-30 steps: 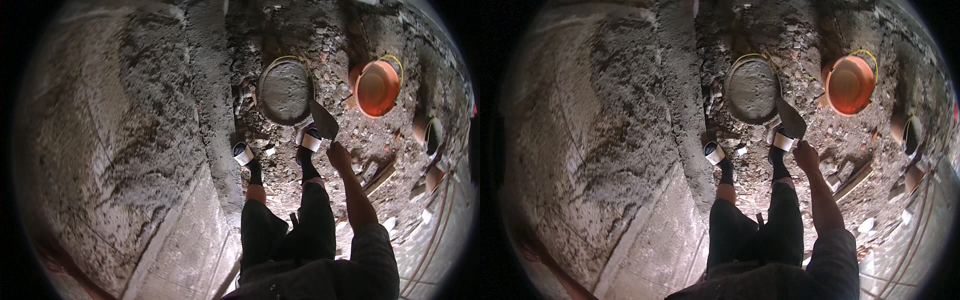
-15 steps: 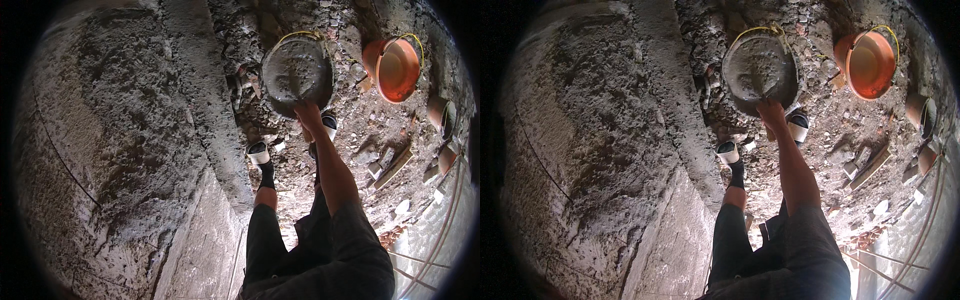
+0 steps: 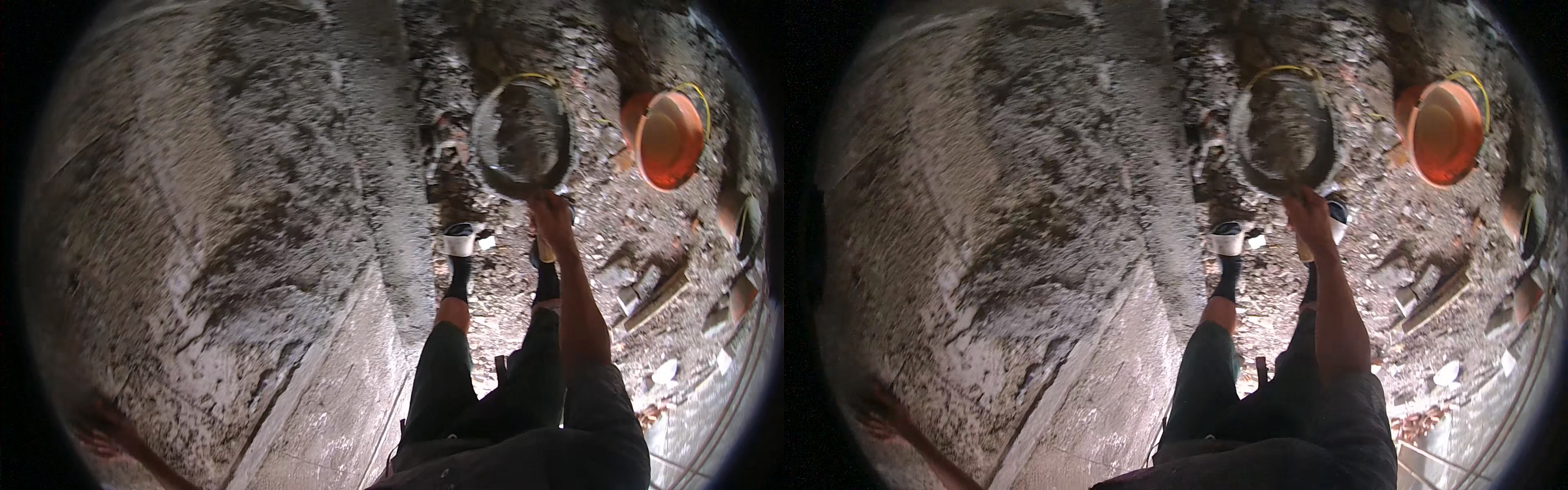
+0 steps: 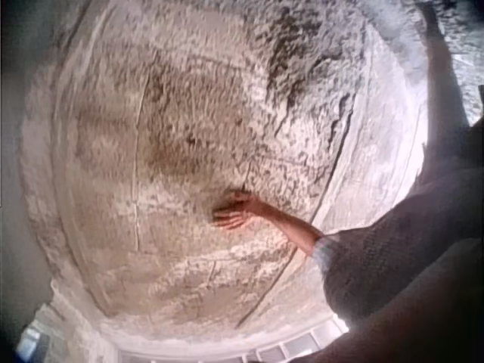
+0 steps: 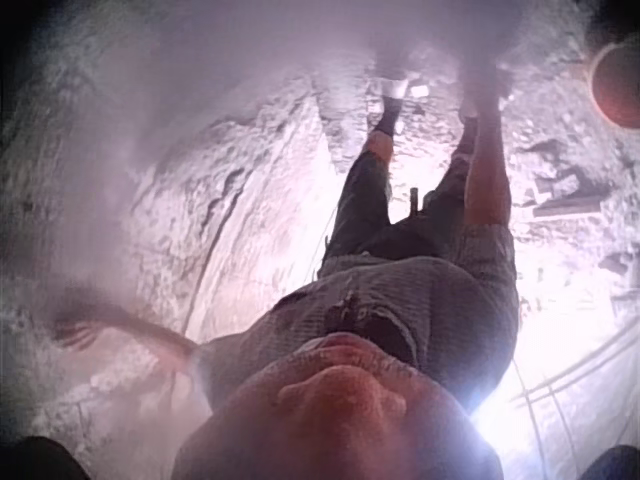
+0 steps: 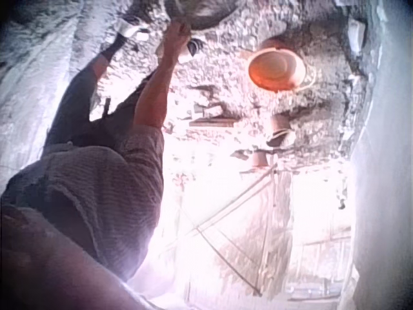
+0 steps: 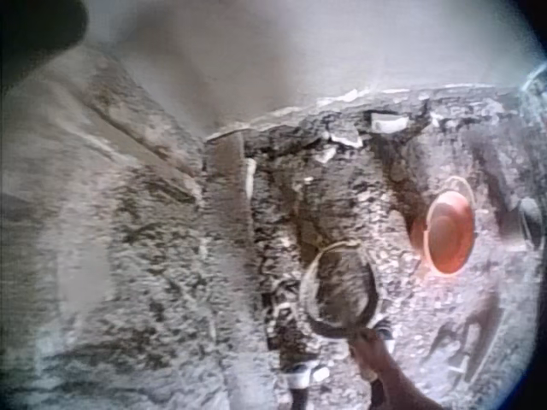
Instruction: The person scoops cement from a bucket with a trowel and applies it to a rough concrete wall. They repeatedly smooth the surface with the trowel and a straight wooden plank, working along a vertical section of the wall.
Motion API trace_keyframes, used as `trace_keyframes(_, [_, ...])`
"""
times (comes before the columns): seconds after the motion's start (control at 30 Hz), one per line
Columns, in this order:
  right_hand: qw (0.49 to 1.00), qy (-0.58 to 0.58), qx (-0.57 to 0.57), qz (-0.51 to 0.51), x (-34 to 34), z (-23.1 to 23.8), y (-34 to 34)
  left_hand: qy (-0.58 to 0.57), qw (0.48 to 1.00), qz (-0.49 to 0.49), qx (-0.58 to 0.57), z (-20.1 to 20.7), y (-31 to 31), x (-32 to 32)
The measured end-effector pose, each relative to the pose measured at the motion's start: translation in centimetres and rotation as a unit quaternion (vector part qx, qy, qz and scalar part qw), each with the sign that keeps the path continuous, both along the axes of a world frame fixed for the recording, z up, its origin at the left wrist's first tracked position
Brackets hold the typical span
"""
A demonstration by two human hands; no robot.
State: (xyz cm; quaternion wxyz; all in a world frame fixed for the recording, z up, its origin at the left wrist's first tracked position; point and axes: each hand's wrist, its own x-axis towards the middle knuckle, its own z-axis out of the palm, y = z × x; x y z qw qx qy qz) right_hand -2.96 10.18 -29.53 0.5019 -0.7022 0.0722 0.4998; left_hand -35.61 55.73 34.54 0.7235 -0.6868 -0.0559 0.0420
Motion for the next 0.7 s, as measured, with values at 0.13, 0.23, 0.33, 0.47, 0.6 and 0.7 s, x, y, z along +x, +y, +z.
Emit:
trace_keyframes(0.13, [0.993,-0.061,0.031,-0.1,0.0,6.7,5.2,-0.051,0.996,0.073,0.028,-0.3,-2.3,1.5])
trace_keyframes(0.23, [0.974,-0.152,0.03,-0.166,-1.5,9.6,10.3,-0.084,0.993,0.079,-0.017,-0.6,-2.9,0.5])
trace_keyframes(0.33, [0.963,-0.205,-0.003,-0.174,-5.3,10.9,15.2,-0.127,0.986,0.103,-0.028,-1.4,-3.8,1.2])
trace_keyframes(0.47, [0.913,-0.376,0.086,-0.137,-18.6,8.7,24.7,-0.141,0.984,0.108,-0.022,-1.3,-2.4,2.1])
trace_keyframes(0.6, [0.96,0.005,0.242,0.141,-28.9,25.9,25.2,-0.156,0.98,0.113,-0.043,-1.6,-3.4,1.7])
trace_keyframes(0.7, [0.968,-0.06,0.225,0.096,-28.8,30.7,19.6,-0.135,0.983,0.121,-0.022,-0.8,-3.7,1.1])
